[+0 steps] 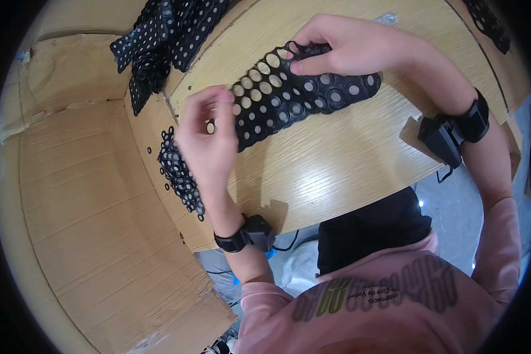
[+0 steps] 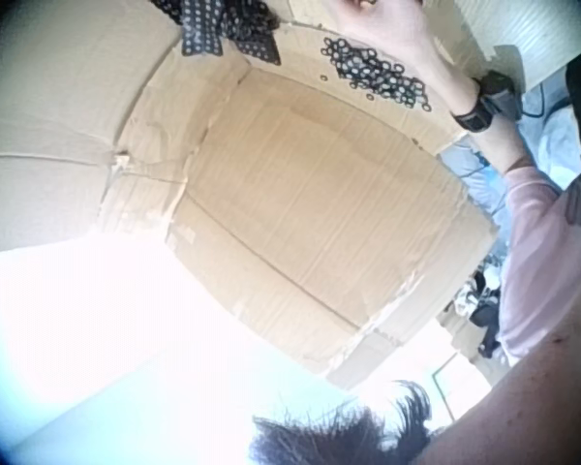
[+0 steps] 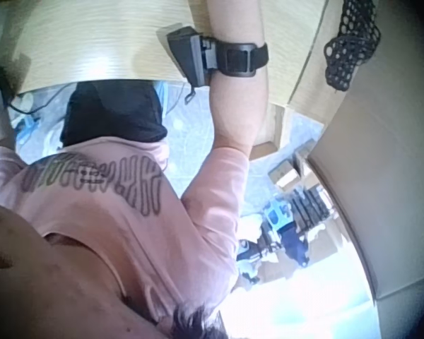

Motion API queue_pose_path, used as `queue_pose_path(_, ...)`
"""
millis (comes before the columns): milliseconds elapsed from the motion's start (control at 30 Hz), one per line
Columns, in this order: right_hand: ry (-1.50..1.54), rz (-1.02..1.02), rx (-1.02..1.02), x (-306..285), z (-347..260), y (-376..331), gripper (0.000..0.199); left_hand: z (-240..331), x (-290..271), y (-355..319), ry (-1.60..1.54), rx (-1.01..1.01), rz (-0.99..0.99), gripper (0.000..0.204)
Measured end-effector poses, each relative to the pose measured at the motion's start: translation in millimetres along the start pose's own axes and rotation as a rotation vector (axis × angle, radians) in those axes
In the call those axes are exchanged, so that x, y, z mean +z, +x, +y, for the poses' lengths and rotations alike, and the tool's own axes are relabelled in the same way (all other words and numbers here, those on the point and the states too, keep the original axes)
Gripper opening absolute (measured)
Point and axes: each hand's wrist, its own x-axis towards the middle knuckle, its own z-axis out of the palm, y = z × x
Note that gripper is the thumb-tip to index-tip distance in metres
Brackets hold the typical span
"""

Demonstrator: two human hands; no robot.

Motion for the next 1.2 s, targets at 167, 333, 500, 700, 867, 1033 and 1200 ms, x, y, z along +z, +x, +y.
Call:
queue_pose_path(167,-0.015,-0.079,-0.013,2,-3,-1,0.024,19,37,-7,-0.219,-0.089,-0.187,0.015)
queue_pose_path(333,-0.075,-0.054,-0.076,6,-5,-2,0.022,24,41,-12,-0.249,-0.171,-0.230,0.017)
queue_pose_path(500,-0.037,-0.067,-0.155,14,-6,-4,0.019,27,40,-14,-0.335,-0.258,-0.216,0.015)
queue_pose_path(700,0.057,-0.136,-0.214,19,-4,-2,0.020,17,35,-14,-0.552,-0.350,-0.263,0.014)
queue_pose_path(867,0.005,-0.179,-0.256,21,1,0,0.023,8,30,-13,-0.760,-0.491,-0.299,0.012)
queue_pose_path(1033,0.103,-0.056,-0.176,16,3,-4,0.041,5,21,-9,-0.885,-0.471,-0.320,0.013)
queue_pose_path(1200,0.091,-0.181,-0.030,-17,-12,-5,0.029,-2,-15,-3,-0.515,-0.302,-0.171,0.016)
